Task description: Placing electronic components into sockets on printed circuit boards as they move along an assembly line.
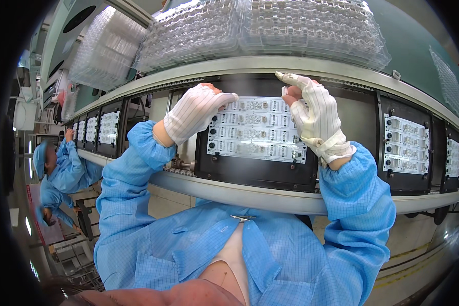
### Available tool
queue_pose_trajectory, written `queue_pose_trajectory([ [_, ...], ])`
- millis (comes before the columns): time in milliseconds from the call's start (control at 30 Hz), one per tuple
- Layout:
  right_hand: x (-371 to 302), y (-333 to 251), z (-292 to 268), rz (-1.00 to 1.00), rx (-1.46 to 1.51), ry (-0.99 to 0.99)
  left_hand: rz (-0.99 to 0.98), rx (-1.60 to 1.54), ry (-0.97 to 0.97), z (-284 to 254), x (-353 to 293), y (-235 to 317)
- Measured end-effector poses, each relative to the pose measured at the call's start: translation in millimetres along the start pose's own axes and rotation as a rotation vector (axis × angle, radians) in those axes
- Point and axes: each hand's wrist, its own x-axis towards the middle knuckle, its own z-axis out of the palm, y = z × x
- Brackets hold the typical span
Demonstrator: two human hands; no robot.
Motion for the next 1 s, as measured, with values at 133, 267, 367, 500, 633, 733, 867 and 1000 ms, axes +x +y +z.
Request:
queue_pose_trajectory([
  [133, -3, 0, 2, -0.001, -0.017, 0.015, -0.093, -0.242, 0.031, 1, 2, -3],
  [267, -4, -5, 3, 0.007, 0.005, 0.013, -0.093, -0.278, 0.081, 5, -5, -4],
  [367, -5, -9, 2, 0.052, -0.009, -0.02, -0.065, -0.252, 0.059, 6, -1, -3],
  [500, -8, -4, -3, 0.044, -0.059, 0.013, 0.077, -0.015, 0.148, 21, 0, 9],
  [633, -6, 1, -11, 0.117, -0.079, -0.01, 0.026, 0.026, 0.224, 33, -2, 13],
  [733, -6, 5, -16, 0.199, -0.106, -0.088, 0.024, -0.128, 0.172, 35, 3, 6],
  [867, -11, 17, -16, 0.009, -0.204, -0.206, -0.038, -0.215, 0.382, 34, 6, 11],
  [1000, -10, 20, -26, -0.098, -0.344, -0.271, -0.13, -0.284, 0.451, 32, 4, 15],
])
